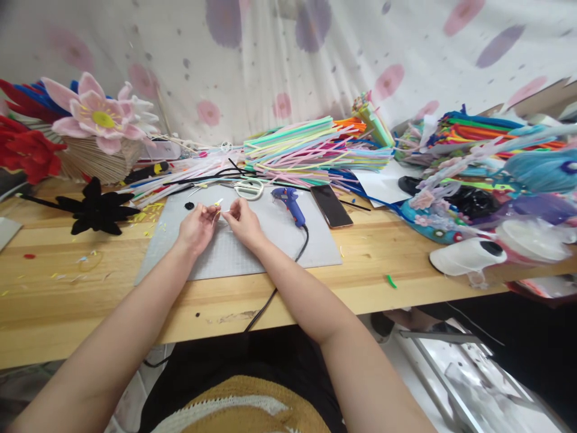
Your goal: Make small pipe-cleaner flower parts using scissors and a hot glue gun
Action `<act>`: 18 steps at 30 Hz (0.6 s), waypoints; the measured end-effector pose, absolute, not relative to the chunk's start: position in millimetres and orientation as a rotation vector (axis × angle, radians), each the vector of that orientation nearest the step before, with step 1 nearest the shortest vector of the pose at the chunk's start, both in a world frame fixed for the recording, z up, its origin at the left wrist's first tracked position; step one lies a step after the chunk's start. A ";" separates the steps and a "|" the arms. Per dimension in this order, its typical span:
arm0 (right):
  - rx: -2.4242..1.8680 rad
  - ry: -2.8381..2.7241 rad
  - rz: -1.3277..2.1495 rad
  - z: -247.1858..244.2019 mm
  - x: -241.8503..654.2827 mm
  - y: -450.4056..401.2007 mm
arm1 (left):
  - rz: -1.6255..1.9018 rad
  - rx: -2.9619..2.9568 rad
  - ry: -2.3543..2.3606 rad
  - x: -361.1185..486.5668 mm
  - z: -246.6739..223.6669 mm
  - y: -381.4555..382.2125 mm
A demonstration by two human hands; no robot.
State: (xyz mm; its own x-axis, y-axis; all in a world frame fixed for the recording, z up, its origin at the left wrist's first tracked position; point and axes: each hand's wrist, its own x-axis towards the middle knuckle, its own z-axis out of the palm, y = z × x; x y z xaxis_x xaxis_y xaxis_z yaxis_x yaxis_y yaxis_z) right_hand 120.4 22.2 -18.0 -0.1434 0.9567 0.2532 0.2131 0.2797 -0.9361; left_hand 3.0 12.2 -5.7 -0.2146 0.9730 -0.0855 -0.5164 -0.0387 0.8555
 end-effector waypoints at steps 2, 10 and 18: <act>-1.046 -1.485 1.069 -22.9 115.2 25.3 | 1.565 0.677 0.952 3.1 -6.2 11.7; -1.090 -1.327 1.135 -25.8 113.2 31.1 | 1.543 0.726 0.929 7.5 -9.9 10.7; -1.197 -1.376 1.042 -21.4 122.9 32.3 | 1.648 0.606 1.001 -8.2 -0.9 14.8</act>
State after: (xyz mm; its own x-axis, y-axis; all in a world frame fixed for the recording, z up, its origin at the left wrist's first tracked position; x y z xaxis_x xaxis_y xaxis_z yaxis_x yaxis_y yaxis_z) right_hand 122.9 32.3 -21.4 -0.0162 0.9901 0.1397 0.1337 0.1406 -0.9810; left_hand -8.2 14.8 -0.9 -0.3061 0.9472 -0.0951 -0.5205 -0.0829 0.8498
